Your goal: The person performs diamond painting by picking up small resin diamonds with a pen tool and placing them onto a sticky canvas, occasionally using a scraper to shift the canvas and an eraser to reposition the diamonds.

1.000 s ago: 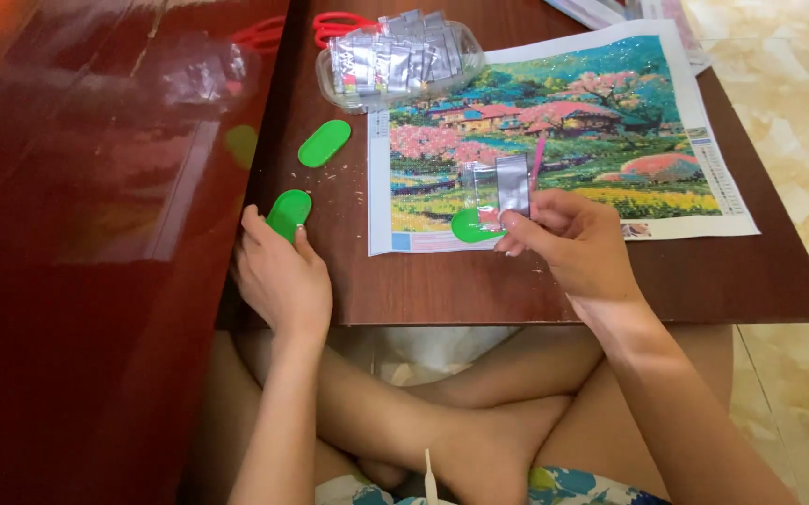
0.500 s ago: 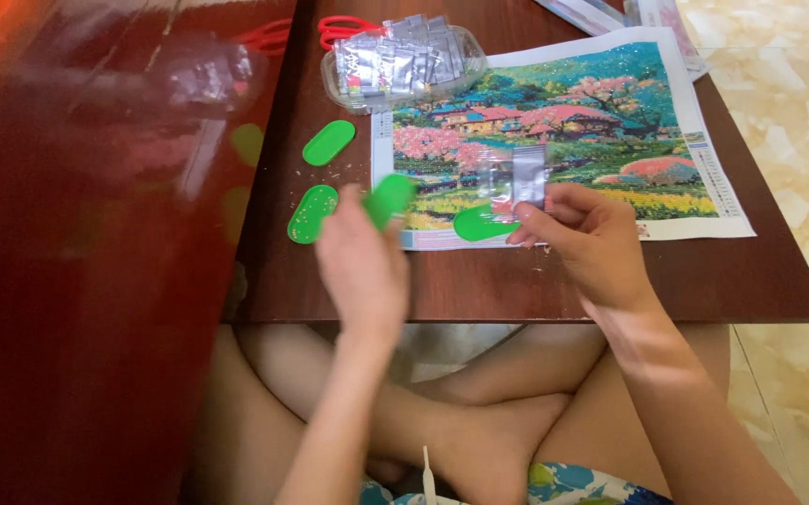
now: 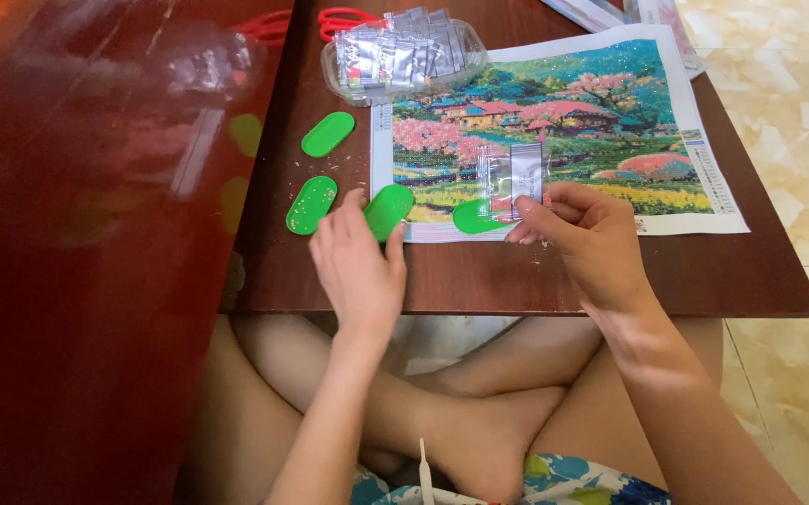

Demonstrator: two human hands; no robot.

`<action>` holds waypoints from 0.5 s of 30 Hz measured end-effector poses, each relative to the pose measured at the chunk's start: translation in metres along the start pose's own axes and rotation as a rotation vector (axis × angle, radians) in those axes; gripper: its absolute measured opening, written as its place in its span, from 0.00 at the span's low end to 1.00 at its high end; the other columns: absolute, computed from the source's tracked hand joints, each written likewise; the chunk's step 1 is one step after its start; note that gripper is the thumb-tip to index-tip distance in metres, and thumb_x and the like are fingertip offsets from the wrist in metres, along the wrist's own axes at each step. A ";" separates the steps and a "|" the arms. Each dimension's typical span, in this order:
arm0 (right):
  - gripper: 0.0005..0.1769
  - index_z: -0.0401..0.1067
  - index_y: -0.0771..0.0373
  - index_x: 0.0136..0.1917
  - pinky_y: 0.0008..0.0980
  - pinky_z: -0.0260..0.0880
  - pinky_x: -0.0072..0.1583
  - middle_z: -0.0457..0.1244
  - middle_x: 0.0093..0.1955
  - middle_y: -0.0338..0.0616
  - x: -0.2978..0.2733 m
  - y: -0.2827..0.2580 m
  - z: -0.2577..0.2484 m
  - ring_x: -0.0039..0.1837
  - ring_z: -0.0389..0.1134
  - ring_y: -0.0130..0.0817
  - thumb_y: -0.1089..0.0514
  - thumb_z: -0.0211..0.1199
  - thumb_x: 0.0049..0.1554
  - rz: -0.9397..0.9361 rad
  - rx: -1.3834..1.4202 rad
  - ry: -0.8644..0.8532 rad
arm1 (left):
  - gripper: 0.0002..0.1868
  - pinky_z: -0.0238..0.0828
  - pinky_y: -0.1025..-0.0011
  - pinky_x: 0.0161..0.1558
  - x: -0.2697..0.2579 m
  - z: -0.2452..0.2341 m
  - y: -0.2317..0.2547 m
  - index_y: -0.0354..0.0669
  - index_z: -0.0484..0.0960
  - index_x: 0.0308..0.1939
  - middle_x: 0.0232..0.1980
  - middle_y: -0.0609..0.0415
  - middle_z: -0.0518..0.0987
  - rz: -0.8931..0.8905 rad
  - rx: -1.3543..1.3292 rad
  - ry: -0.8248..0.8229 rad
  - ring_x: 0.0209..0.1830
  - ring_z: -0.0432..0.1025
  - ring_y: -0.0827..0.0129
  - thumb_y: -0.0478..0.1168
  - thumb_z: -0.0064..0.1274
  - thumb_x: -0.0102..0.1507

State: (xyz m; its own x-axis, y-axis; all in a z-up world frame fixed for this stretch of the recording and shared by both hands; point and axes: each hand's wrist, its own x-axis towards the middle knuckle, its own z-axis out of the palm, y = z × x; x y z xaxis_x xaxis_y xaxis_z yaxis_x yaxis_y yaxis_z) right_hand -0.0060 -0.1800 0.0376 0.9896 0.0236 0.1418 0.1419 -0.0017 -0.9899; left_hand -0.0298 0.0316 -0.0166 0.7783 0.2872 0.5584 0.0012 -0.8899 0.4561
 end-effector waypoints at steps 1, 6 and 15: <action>0.10 0.74 0.70 0.46 0.26 0.68 0.46 0.66 0.32 0.53 0.000 0.000 0.001 0.36 0.68 0.31 0.59 0.68 0.57 0.001 0.000 -0.002 | 0.34 0.61 0.55 0.57 0.001 -0.004 -0.004 0.37 0.69 0.62 0.52 0.47 0.77 -0.002 0.001 0.001 0.54 0.69 0.53 0.47 0.64 0.56; 0.10 0.73 0.69 0.45 0.25 0.68 0.47 0.65 0.31 0.52 -0.001 -0.009 0.005 0.36 0.68 0.30 0.59 0.63 0.61 0.049 0.079 -0.006 | 0.33 0.62 0.49 0.55 0.010 -0.013 -0.035 0.34 0.68 0.63 0.60 0.42 0.72 -0.099 0.079 0.143 0.59 0.66 0.46 0.44 0.63 0.59; 0.08 0.72 0.76 0.48 0.31 0.74 0.48 0.63 0.32 0.53 -0.004 -0.025 0.010 0.37 0.72 0.39 0.66 0.59 0.62 0.076 0.162 0.012 | 0.33 0.63 0.51 0.52 0.016 -0.006 -0.068 0.41 0.69 0.58 0.49 0.52 0.76 -0.250 0.072 0.090 0.52 0.69 0.53 0.44 0.67 0.54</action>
State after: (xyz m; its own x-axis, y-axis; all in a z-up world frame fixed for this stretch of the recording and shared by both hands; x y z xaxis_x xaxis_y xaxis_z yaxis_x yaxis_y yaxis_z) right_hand -0.0134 -0.1701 0.0623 0.9977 0.0174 0.0652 0.0617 0.1584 -0.9855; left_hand -0.0209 0.0989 -0.0342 0.6893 0.5285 0.4955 0.2330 -0.8094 0.5391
